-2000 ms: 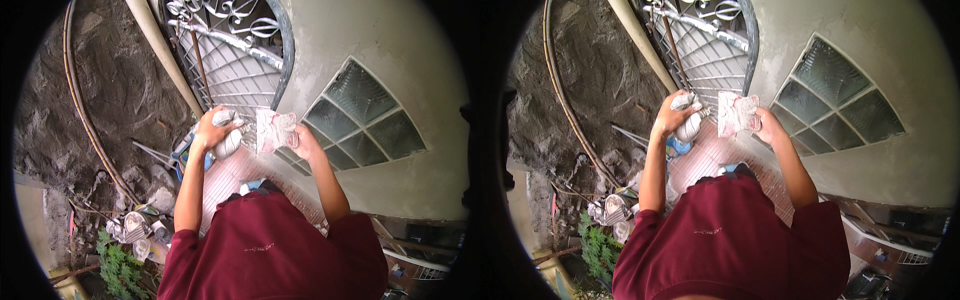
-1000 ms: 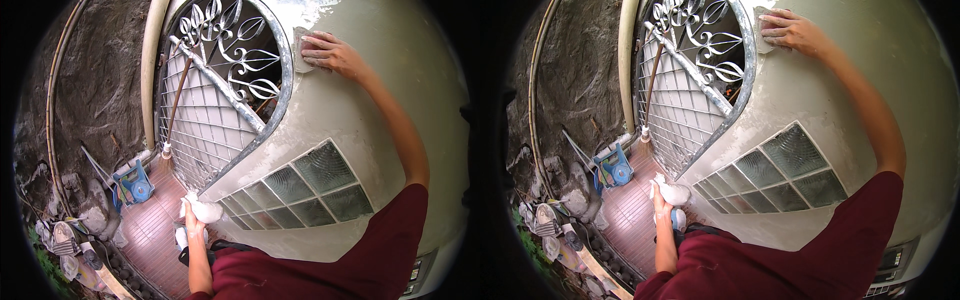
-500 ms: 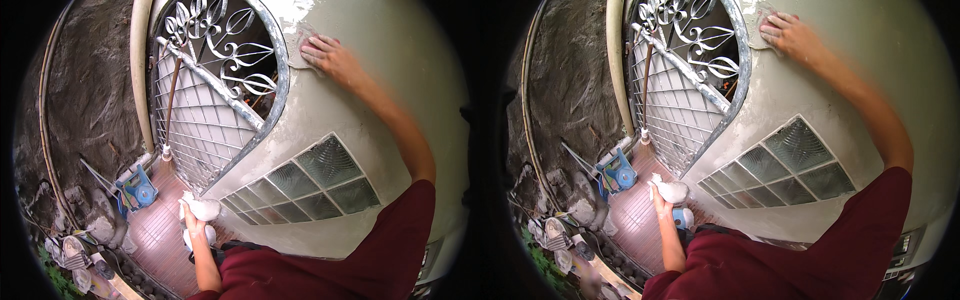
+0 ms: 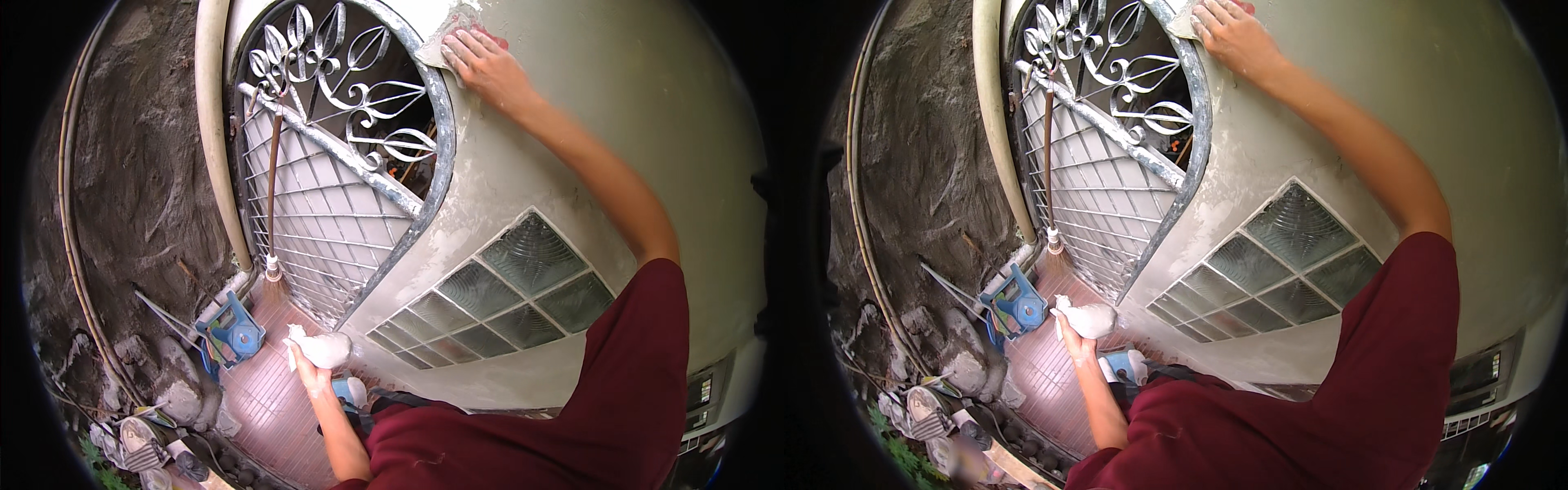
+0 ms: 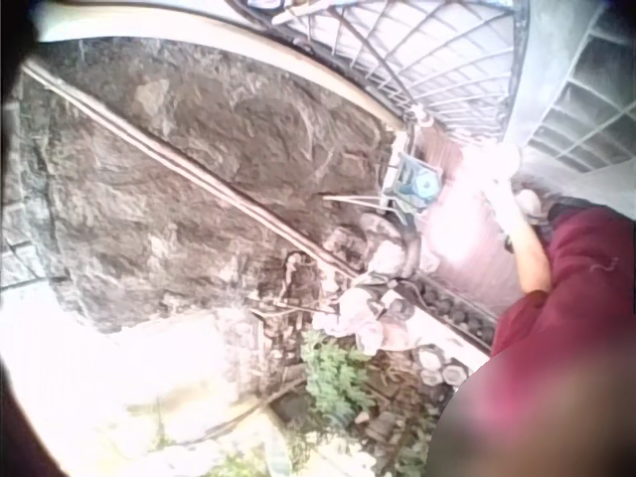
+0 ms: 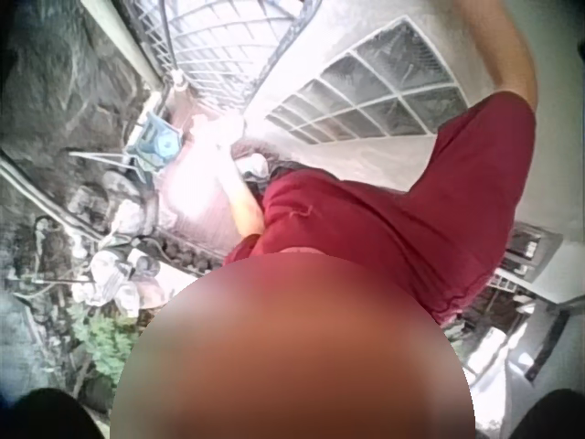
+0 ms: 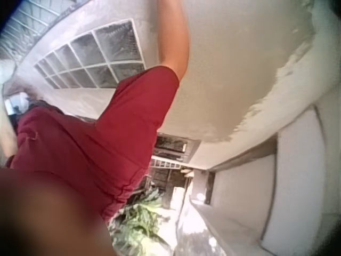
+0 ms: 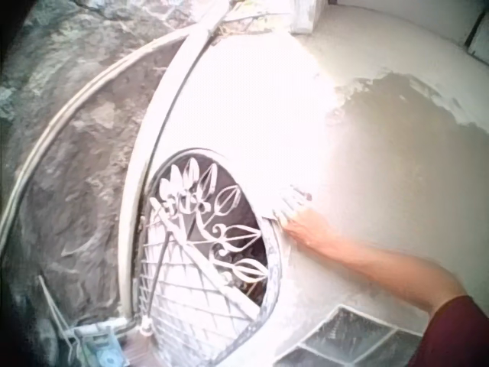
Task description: The person applies plaster to an exterior wall using a trowel and a bag of plaster. They repeatedly scoop plaster from the bag and spread it over the wall surface, smoothing it with the trowel. The work continues across different sections of the wall near a decorative metal grille and a glass block window.
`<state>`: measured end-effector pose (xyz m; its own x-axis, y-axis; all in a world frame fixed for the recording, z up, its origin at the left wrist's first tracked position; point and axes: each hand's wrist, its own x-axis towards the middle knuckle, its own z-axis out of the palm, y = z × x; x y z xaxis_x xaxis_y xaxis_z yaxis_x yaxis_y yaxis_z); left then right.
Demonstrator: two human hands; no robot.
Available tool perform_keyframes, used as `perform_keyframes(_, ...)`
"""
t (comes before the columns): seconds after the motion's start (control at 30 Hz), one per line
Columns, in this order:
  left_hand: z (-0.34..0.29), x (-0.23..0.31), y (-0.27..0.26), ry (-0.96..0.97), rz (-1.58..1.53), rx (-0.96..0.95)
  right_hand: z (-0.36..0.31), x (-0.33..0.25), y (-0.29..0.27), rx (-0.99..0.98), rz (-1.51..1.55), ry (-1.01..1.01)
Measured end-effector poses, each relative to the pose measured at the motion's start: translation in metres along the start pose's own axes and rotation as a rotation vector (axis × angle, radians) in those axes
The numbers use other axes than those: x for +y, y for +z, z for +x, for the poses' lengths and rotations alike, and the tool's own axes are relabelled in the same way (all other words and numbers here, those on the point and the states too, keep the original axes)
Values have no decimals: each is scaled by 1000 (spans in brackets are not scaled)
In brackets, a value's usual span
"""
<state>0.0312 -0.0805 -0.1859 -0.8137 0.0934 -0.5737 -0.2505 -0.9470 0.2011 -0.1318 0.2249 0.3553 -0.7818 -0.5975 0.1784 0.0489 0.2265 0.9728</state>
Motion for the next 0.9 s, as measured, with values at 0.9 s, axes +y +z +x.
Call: perform_keyframes(0.9,-26,40,-16,-125,120,31,-116,-18,-109,-145,1252,978)
